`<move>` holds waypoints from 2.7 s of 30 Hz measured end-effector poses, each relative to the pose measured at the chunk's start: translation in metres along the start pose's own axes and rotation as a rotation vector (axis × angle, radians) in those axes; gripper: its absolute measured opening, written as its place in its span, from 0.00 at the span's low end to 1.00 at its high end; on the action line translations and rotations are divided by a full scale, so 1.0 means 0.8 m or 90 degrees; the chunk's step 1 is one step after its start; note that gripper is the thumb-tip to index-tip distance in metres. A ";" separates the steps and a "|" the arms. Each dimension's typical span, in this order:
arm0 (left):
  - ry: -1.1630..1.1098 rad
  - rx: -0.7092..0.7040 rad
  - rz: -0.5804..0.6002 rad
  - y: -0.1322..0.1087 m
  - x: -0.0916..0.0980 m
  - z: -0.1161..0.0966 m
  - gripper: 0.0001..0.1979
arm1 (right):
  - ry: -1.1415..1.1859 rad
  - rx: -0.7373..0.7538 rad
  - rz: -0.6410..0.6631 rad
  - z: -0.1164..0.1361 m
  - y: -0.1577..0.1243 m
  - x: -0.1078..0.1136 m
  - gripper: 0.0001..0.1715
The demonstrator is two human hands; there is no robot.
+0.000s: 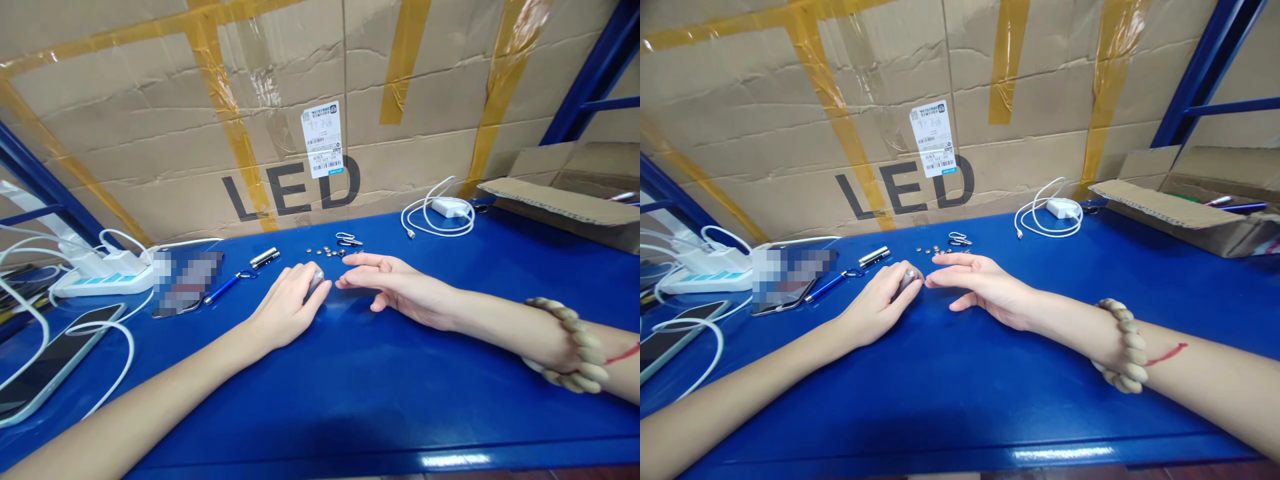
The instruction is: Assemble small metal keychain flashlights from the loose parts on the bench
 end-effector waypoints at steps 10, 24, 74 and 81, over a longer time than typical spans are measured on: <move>0.004 0.006 0.002 0.000 0.000 0.000 0.11 | 0.006 0.010 0.012 0.001 0.001 0.000 0.22; 0.001 0.006 0.001 0.001 -0.002 0.000 0.11 | -0.001 -0.011 -0.002 -0.001 0.000 0.001 0.24; 0.003 0.001 0.007 0.000 0.000 0.000 0.12 | -0.010 -0.025 0.034 -0.004 0.001 -0.001 0.24; 0.004 0.002 0.008 0.000 0.000 0.000 0.12 | -0.007 -0.021 0.036 -0.004 0.002 -0.001 0.24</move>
Point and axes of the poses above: each hand's wrist, its own y-axis towards the middle knuckle, its own x-axis out of the back of the hand, z = x × y, the point moved 4 cm from there along y, towards the middle knuckle, and after that the axes turned 11 degrees about -y, right-handed, at the moved point
